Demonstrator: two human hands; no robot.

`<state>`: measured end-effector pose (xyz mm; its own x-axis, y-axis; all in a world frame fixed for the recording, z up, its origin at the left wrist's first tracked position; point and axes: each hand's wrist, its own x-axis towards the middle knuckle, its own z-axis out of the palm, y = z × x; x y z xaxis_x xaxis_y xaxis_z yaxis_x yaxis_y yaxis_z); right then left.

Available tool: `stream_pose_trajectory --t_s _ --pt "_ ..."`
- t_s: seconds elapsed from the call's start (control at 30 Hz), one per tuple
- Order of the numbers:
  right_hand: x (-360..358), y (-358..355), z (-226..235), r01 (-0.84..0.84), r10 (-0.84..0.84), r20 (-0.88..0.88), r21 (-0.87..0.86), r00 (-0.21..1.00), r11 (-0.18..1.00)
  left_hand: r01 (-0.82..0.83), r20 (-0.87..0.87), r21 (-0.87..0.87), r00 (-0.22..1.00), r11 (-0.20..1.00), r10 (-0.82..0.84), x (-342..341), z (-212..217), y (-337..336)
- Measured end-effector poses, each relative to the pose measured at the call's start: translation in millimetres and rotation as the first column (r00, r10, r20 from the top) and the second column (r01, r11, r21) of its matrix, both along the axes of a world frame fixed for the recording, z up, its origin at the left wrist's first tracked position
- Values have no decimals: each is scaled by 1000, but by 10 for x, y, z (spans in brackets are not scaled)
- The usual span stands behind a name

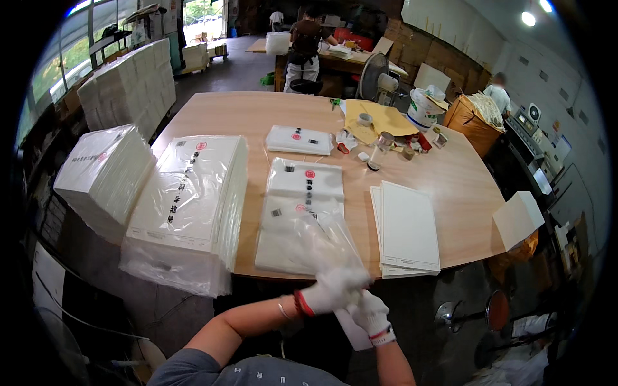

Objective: The person repeatedly picks up stacks of white paper documents, places them into clear plastic sleeves, and sets the sealed packages on the table. The process is repeated continuously with new stacks of paper and sleeves.

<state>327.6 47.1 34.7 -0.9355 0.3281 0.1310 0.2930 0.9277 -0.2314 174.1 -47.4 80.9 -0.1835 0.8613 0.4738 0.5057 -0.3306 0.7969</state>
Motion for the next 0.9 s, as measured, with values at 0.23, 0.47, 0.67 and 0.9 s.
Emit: stream_pose_trajectory --t_s 0.23,0.47,0.67,0.9 --pt "-733 279 -467 307 -339 -287 -152 896 940 -310 -223 -227 939 923 261 -515 -844 -30" --pt "-1428 539 -678 434 -436 38 -200 899 878 -533 -387 -6 781 846 489 -1225 -1583 -483" --pt "-1111 439 -611 392 -341 224 -253 913 884 -745 -229 -204 667 635 709 -1242 -1449 -983" --pt "-396 -183 -556 285 -208 208 -476 956 832 -879 -710 -96 390 468 587 -540 -1651 -1722"
